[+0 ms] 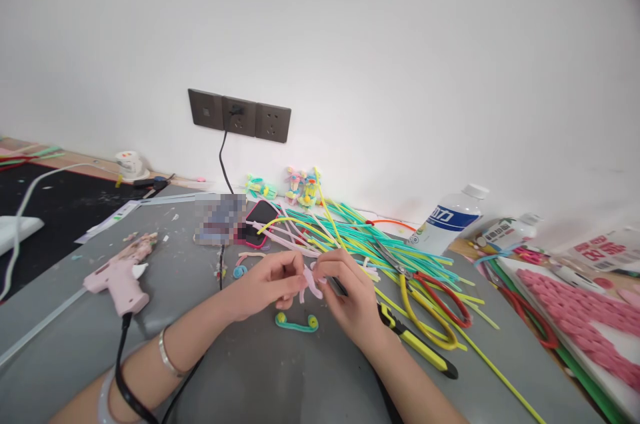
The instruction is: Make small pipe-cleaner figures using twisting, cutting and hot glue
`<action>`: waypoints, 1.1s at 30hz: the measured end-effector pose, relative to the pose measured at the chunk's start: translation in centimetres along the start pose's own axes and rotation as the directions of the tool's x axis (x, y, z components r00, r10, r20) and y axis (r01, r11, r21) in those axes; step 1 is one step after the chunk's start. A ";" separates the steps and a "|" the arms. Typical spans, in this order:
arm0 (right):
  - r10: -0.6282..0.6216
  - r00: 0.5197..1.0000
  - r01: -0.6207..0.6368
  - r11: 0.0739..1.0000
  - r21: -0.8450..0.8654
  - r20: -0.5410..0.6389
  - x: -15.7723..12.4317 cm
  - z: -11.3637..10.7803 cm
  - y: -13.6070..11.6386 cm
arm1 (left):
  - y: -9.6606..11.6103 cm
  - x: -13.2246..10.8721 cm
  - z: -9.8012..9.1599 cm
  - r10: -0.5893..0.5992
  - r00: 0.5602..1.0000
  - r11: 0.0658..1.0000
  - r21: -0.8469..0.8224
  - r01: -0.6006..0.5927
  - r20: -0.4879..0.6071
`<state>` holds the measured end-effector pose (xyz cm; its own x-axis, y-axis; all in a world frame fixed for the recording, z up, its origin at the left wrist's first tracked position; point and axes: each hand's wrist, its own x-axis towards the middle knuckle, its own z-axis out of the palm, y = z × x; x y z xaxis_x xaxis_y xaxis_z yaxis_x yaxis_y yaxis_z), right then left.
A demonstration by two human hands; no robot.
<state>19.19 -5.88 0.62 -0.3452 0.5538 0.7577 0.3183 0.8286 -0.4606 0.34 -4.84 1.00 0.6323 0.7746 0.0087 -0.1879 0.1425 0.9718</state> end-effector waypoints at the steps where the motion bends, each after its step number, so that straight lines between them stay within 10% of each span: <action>1: 0.011 1.000 -0.011 1.000 0.018 0.004 0.1 0.0 0.0 | 0.0 0.0 0.0 0.015 1.000 1.000 0.005 -0.015 -0.009; 20: 0.194 0.978 -0.208 0.951 0.229 0.082 0.3 0.1 0.1 | 0.4 0.0 -0.3 0.196 0.977 0.932 0.325 -0.159 -0.084; 33: 0.452 0.845 -0.534 0.696 0.480 0.284 0.5 0.0 0.5 | 1.1 0.2 -0.9 0.253 0.945 0.791 0.607 -0.080 -0.206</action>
<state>19.20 -5.13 0.79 -0.3991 0.8661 0.3009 -0.0185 0.3205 -0.9471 -0.41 -4.03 1.90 0.3954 0.8951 0.2061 0.2571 -0.3233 0.9107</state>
